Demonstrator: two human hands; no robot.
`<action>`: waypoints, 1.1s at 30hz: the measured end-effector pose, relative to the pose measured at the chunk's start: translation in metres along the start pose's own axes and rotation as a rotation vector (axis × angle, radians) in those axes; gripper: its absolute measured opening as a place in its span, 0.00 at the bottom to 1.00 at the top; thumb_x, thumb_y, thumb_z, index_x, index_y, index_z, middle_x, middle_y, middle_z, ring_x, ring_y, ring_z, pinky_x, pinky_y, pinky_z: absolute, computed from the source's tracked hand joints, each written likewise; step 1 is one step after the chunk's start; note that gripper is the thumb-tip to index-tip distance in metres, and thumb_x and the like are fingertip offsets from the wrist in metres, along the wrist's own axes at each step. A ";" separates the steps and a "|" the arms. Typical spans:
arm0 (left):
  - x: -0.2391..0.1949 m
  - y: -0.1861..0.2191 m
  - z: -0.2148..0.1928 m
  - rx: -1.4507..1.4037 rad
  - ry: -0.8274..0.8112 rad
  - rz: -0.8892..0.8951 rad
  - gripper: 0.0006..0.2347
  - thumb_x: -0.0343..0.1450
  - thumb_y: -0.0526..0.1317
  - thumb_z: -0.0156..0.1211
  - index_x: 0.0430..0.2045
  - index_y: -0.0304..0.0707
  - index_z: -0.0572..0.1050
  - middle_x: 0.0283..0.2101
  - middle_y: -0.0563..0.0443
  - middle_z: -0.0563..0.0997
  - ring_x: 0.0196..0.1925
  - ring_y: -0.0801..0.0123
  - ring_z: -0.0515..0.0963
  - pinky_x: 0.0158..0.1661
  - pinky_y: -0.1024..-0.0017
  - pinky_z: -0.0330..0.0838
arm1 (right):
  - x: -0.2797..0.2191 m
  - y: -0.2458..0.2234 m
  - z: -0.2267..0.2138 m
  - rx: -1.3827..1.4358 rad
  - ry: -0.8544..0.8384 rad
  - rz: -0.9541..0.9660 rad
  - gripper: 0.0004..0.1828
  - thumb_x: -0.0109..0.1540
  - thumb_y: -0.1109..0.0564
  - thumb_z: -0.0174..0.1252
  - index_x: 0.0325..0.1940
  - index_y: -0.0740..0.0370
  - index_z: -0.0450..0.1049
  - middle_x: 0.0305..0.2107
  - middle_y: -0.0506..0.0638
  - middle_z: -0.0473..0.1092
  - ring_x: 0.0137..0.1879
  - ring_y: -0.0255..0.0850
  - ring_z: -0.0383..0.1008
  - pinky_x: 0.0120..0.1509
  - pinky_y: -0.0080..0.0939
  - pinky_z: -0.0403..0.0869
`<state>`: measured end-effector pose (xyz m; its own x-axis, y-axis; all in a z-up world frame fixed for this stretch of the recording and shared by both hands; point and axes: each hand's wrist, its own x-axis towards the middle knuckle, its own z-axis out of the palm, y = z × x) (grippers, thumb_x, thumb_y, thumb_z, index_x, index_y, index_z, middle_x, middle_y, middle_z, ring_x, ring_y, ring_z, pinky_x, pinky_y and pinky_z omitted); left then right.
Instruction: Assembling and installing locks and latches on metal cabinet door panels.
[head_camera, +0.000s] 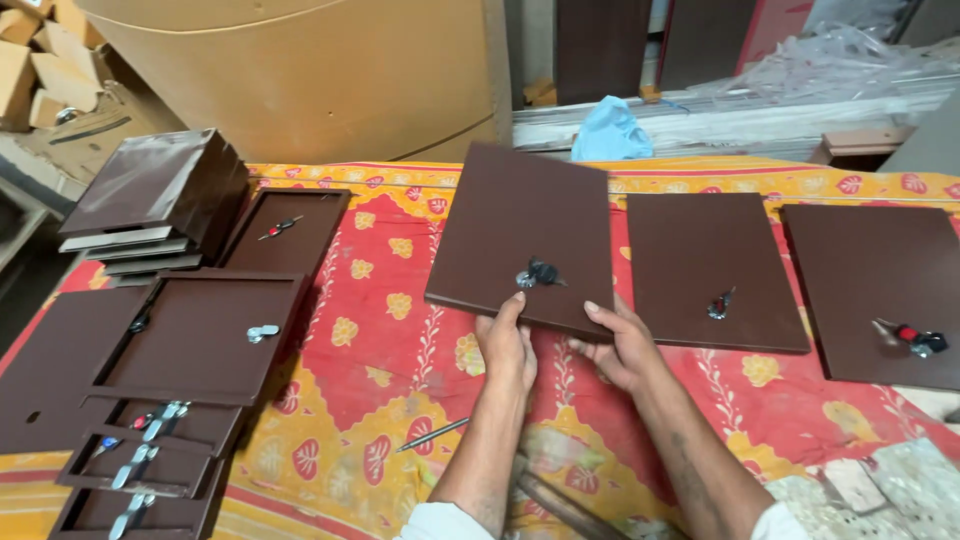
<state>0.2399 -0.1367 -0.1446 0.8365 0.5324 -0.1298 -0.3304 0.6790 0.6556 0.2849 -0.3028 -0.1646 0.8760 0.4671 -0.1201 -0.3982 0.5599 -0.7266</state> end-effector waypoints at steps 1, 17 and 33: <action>-0.001 -0.008 -0.004 0.000 -0.001 -0.006 0.21 0.66 0.31 0.60 0.55 0.33 0.69 0.56 0.46 0.75 0.58 0.63 0.75 0.56 0.63 0.71 | 0.004 -0.003 -0.008 0.000 0.006 -0.002 0.27 0.65 0.57 0.58 0.68 0.58 0.63 0.47 0.55 0.72 0.44 0.46 0.76 0.42 0.46 0.78; -0.010 -0.102 -0.009 1.441 -0.135 0.073 0.13 0.71 0.45 0.64 0.30 0.30 0.81 0.30 0.39 0.85 0.29 0.60 0.83 0.31 0.62 0.76 | -0.115 -0.192 -0.324 -2.117 0.796 -0.178 0.26 0.58 0.35 0.65 0.52 0.52 0.78 0.49 0.54 0.74 0.57 0.52 0.74 0.61 0.54 0.74; -0.081 -0.420 0.176 1.358 -0.761 -0.184 0.40 0.66 0.50 0.71 0.65 0.20 0.58 0.68 0.25 0.63 0.71 0.42 0.63 0.67 0.59 0.59 | -0.105 -0.275 -0.490 -1.537 1.238 0.260 0.40 0.64 0.25 0.55 0.54 0.66 0.81 0.50 0.69 0.76 0.58 0.63 0.75 0.62 0.60 0.71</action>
<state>0.3879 -0.5536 -0.2782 0.9737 -0.1588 -0.1635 0.0721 -0.4658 0.8820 0.4356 -0.8410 -0.2843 0.7929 -0.5958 -0.1276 -0.5903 -0.6992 -0.4032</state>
